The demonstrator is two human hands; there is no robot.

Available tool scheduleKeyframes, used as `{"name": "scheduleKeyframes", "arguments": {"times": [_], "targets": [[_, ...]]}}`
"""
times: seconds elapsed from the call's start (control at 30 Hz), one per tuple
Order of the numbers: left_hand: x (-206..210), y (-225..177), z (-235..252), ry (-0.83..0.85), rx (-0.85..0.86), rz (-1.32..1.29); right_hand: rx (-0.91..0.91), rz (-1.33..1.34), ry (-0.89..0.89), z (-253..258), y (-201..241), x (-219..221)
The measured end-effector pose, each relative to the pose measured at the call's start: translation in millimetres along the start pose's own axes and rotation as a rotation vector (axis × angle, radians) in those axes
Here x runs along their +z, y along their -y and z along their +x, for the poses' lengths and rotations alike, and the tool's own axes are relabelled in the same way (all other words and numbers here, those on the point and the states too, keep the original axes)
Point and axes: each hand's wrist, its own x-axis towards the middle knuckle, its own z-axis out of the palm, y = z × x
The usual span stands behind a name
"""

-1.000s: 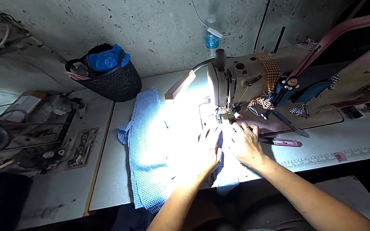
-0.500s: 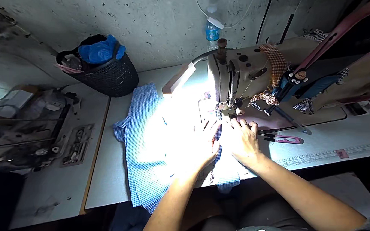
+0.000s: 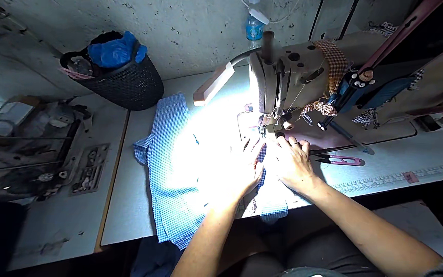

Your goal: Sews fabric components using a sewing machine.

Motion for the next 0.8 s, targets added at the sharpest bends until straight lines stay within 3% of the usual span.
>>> {"name": "scheduleKeyframes", "arguments": {"times": [0.07, 0.17, 0.37, 0.53, 0.8], "targets": [[1.2, 1.2, -0.4, 0.013, -0.002, -0.004, 0.003, 0.073, -0.008, -4.2, -7.3, -6.5], [4.3, 4.8, -1.0, 0.005, 0.017, -0.020, -0.006, 0.148, -0.219, -19.9, -32.2, -22.3], [-5.4, -2.7, 1.1, 0.050, -0.002, 0.001, 0.135, 0.026, -0.669, -51.6, -149.3, -76.3], [-6.2, -2.8, 0.7, 0.053, 0.004, 0.015, 0.230, -0.139, -0.618, -50.4, -206.2, -73.5], [-0.6, 4.4, 0.6, 0.012, 0.029, -0.025, 0.284, -0.080, -0.661, -48.9, -206.8, -66.0]]}}
